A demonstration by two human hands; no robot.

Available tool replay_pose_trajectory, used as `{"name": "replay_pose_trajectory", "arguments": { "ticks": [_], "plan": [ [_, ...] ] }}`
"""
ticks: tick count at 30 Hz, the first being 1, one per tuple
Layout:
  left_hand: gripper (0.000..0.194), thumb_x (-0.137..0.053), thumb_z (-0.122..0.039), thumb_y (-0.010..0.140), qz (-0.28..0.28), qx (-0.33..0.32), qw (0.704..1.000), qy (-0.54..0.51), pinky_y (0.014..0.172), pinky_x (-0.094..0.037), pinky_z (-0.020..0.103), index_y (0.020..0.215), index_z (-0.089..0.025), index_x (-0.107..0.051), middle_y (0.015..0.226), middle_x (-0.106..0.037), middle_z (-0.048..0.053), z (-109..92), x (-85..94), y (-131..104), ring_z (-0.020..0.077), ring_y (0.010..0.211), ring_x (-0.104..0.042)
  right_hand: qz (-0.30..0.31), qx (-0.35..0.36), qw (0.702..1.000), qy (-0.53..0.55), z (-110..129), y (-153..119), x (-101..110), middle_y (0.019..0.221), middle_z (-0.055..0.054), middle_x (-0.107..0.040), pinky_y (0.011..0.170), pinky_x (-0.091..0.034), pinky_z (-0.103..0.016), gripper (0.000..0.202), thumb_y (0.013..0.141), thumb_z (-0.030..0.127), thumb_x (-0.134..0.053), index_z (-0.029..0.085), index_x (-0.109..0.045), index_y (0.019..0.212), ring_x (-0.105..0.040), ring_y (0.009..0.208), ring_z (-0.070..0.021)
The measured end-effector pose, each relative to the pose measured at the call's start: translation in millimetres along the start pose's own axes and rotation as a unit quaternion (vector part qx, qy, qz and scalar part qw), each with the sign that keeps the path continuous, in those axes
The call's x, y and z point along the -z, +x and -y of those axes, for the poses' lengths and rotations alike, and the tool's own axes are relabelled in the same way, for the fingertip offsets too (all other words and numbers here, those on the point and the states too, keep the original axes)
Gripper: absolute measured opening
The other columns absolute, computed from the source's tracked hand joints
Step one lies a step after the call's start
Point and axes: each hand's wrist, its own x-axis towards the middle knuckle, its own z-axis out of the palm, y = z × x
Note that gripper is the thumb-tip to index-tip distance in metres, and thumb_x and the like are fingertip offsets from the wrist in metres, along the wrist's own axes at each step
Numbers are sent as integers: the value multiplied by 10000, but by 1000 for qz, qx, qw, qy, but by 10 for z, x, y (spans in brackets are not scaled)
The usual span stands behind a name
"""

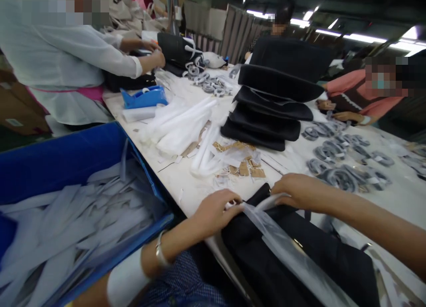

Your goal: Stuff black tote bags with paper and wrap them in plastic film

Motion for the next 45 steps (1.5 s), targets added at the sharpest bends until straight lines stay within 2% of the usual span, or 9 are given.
{"name": "replay_pose_trajectory", "arguments": {
  "ticks": [4, 8, 12, 19, 24, 32, 38, 42, 45],
  "plan": [
    [434, -755, -457, 789, 4, 103, 987, -126, 953, -485, 272, 1178, -287, -664, 1319, -583, 46, 151, -245, -541, 218, 1184, -561, 248, 38, 961, 121, 27, 293, 52, 664, 25, -709, 578, -382, -257, 73, 768, 294, -702, 298, -774, 775, -637, 632, -169],
    [380, -831, -371, 711, 19, 178, 964, -198, 712, -536, 205, 1060, -266, -724, 1261, -600, 53, 181, -383, -612, 203, 1070, -609, 341, 59, 914, 212, 80, 510, -75, 557, 31, -618, 520, -308, -242, 116, 763, 309, -707, 226, -754, 697, -521, 527, -125],
    [302, -832, -322, 715, 11, 178, 962, -209, 746, -534, 197, 999, -259, -750, 1211, -633, 48, 213, -339, -532, 194, 1057, -619, 430, 43, 832, 347, 84, 482, -284, 584, 36, -578, 496, -295, -220, 313, 831, 460, -649, 173, -742, 748, -481, 543, -109],
    [253, -517, -251, 975, 72, 119, 978, -155, 966, -485, 266, 1144, -200, -697, 1227, -604, 85, 215, -172, -464, 165, 1056, -621, 315, -17, 841, 439, 314, 157, -541, 733, 8, -684, 606, -396, -231, 422, 929, 538, -523, 183, -734, 842, -600, 673, -156],
    [195, -569, -323, 951, 156, 72, 985, -10, 925, -509, 314, 1079, -262, -702, 1252, -567, 48, 217, -101, -321, 197, 1055, -599, 269, -10, 854, 446, 390, 67, -531, 885, 11, -740, 731, -442, -233, 327, 943, 493, -544, 241, -748, 980, -667, 808, -169],
    [191, -455, -183, 987, 142, -104, 979, 98, 1126, -360, 344, 959, -122, -633, 1224, -590, 108, 129, 47, -208, 216, 1235, -475, 199, 26, 897, 394, 341, -11, -568, 879, -8, -737, 714, -465, -246, 239, 947, 380, -536, 234, -722, 975, -676, 790, -160],
    [181, -466, -199, 987, 212, -4, 963, 167, 923, -498, 365, 1062, -138, -619, 1113, -631, 88, 41, 134, -358, 229, 1016, -586, 198, 57, 924, 321, 165, 4, -347, 1030, -34, -718, 776, -479, -300, 234, 938, 388, -560, 264, -665, 1107, -670, 913, -211],
    [297, -622, -345, 926, 221, 105, 970, 8, 867, -512, 287, 1202, -239, -588, 1141, -618, 35, 72, 112, -349, 185, 987, -620, 276, 34, 900, 335, 80, 105, -211, 843, 14, -712, 662, -431, -251, 107, 912, 332, -617, 250, -683, 889, -658, 766, -174],
    [290, -687, -355, 880, 194, 136, 968, -75, 885, -487, 242, 1154, -284, -623, 1158, -604, 6, 141, 57, -339, 163, 1021, -615, 299, 64, 870, 387, 233, 135, -272, 759, 50, -685, 630, -388, -219, 83, 881, 211, -626, 228, -667, 810, -631, 693, -126]
  ]
}}
